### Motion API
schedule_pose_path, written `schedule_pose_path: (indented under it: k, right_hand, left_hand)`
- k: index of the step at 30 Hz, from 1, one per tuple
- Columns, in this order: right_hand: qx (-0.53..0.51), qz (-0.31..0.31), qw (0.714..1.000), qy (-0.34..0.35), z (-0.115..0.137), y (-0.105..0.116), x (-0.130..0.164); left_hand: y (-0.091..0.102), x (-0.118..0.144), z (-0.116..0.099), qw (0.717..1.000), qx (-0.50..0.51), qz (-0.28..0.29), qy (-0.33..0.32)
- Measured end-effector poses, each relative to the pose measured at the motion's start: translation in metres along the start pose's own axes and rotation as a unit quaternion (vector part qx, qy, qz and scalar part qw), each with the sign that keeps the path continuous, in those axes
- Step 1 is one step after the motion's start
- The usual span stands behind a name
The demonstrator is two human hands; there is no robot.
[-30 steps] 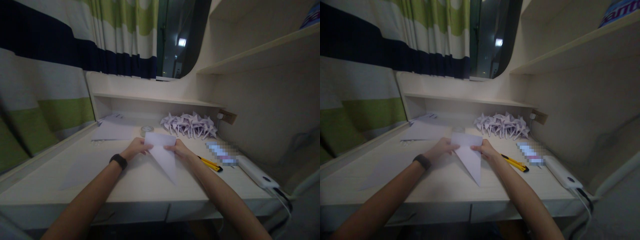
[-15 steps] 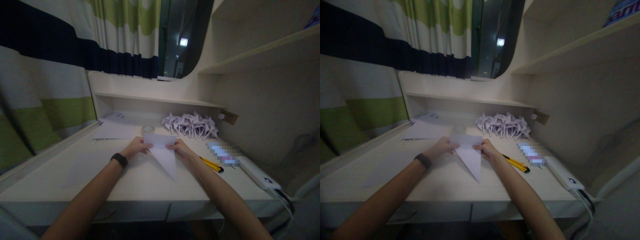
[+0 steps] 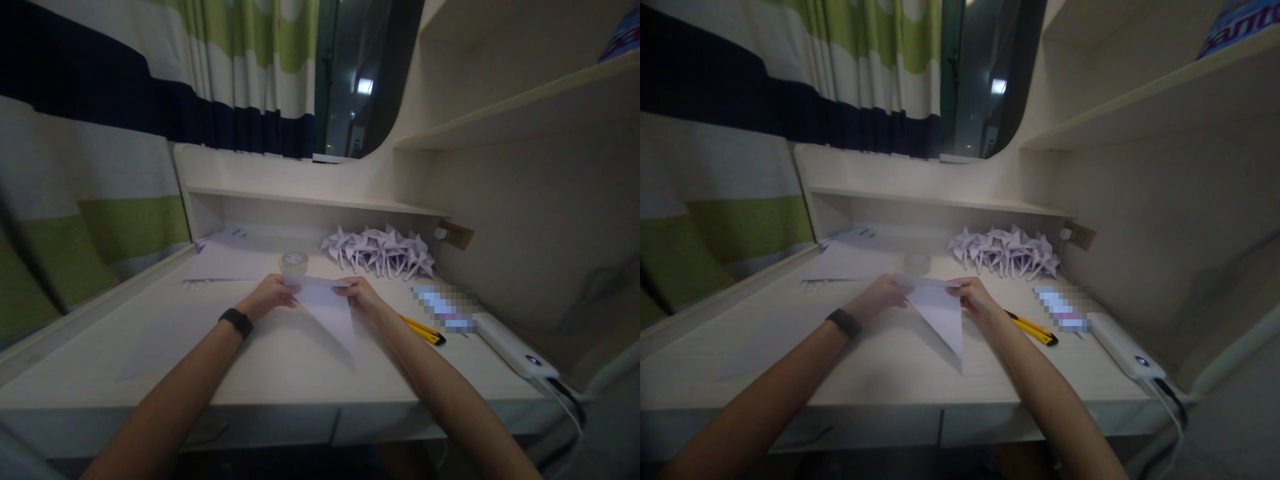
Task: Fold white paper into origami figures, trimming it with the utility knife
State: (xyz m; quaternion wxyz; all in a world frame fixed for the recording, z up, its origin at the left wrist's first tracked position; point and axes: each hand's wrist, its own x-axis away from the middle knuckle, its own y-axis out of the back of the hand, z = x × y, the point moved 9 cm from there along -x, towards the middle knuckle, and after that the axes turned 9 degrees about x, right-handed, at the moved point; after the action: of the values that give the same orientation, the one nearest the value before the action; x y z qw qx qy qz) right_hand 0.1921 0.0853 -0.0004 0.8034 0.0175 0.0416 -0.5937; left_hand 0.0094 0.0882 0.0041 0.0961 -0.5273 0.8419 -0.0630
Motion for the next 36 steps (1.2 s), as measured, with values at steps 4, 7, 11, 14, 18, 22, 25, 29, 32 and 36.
schedule_pose_path:
  k: [4, 7, 11, 14, 18, 22, 25, 29, 32, 36]
  right_hand:
    - [0.025, -0.026, 0.999, 0.001, 0.000, 0.007, -0.001]
    - [0.011, -0.050, 0.998, 0.019, 0.001, 0.009, -0.003]
    - [-0.048, -0.156, 0.984, 0.069, 0.003, 0.018, -0.003]
    - [-0.049, -0.205, 0.971, 0.111, 0.003, 0.013, -0.001]
    - [0.027, -0.174, 0.975, 0.138, 0.003, -0.008, 0.002]
    - [0.173, -0.129, 0.962, 0.165, 0.007, -0.020, 0.008]
    - [0.240, -0.124, 0.947, 0.173, 0.009, -0.019, 0.009]
    - [0.206, -0.146, 0.959, 0.131, 0.006, -0.008, 0.005]
    - [0.138, -0.169, 0.973, 0.082, 0.002, 0.000, 0.003]
    - [0.053, -0.199, 0.978, 0.025, -0.006, 0.010, 0.003]
  left_hand:
    - [0.001, 0.004, -0.007, 1.000, 0.001, -0.024, -0.004]
    - [0.003, 0.002, -0.007, 0.998, 0.037, -0.037, -0.017]
    - [-0.003, -0.002, 0.006, 0.997, 0.081, -0.011, 0.006]
    - [-0.020, -0.002, 0.020, 0.998, 0.035, 0.044, 0.036]
    - [-0.027, 0.000, 0.023, 0.999, -0.008, 0.036, 0.012]
    - [-0.019, -0.003, 0.019, 1.000, -0.006, -0.004, -0.002]
    - [-0.013, -0.004, 0.013, 0.999, 0.022, -0.015, -0.019]
    - [-0.010, -0.003, 0.009, 1.000, 0.017, -0.012, -0.007]
    - [-0.012, 0.002, 0.006, 0.999, -0.027, 0.000, 0.020]
    - [-0.012, 0.008, -0.004, 0.999, 0.029, -0.011, 0.030]
